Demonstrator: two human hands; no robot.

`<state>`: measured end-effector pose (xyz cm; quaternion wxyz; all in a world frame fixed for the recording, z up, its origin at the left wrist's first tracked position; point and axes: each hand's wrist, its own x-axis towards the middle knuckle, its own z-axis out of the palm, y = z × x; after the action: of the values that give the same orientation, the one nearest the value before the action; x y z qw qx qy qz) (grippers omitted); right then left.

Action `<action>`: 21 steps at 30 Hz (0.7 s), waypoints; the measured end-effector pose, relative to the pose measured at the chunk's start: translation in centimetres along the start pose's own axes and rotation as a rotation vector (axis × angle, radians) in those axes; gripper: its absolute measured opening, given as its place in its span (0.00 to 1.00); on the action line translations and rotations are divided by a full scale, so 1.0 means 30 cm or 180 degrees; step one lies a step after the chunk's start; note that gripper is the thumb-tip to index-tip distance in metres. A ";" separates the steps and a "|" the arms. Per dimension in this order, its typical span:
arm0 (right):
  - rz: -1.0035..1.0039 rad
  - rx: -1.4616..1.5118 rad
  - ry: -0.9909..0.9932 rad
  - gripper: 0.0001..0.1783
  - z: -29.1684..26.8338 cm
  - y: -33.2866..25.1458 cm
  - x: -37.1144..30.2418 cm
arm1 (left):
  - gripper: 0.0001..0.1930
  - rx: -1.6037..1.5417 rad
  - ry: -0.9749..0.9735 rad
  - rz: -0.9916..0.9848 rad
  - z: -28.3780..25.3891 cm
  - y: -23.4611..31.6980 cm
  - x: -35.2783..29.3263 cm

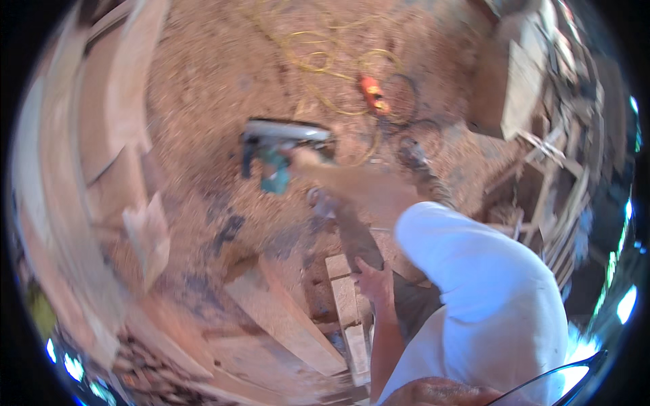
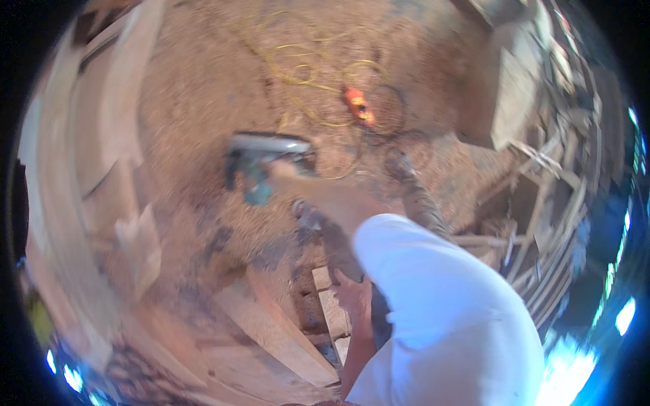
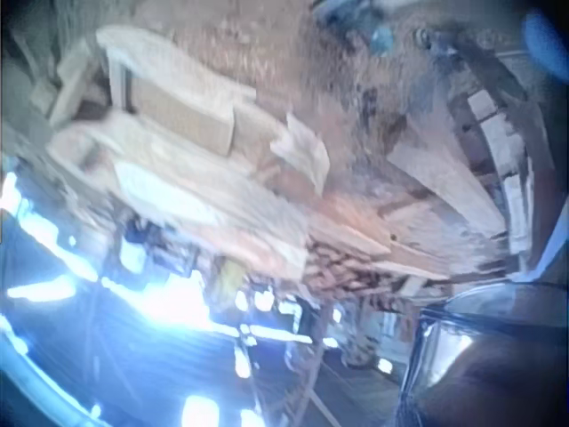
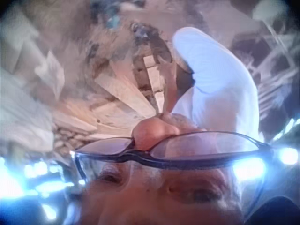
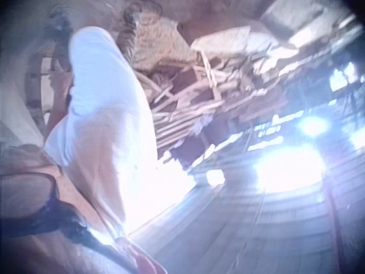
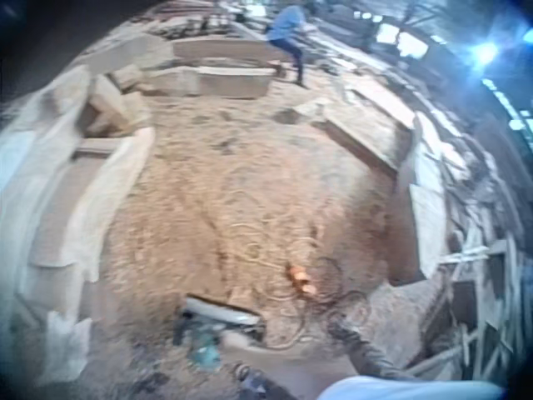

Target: The person uses a circular saw to cut a large plank of wood on the floor. After cutting, the person moves the cut piece aside and picks up a smaller piece of wood.

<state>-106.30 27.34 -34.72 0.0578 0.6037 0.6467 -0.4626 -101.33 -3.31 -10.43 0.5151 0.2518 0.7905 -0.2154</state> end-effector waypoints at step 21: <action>-0.0157 0.0875 0.0064 0.23 -0.469 0.790 -1.203 | 0.52 -0.0081 0.0365 0.1585 0.028 0.013 0.060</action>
<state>-70.18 6.77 -16.43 -0.0433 0.5945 0.5923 -0.5421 -101.10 -3.18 -12.44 0.5097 0.4441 0.7346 -0.0574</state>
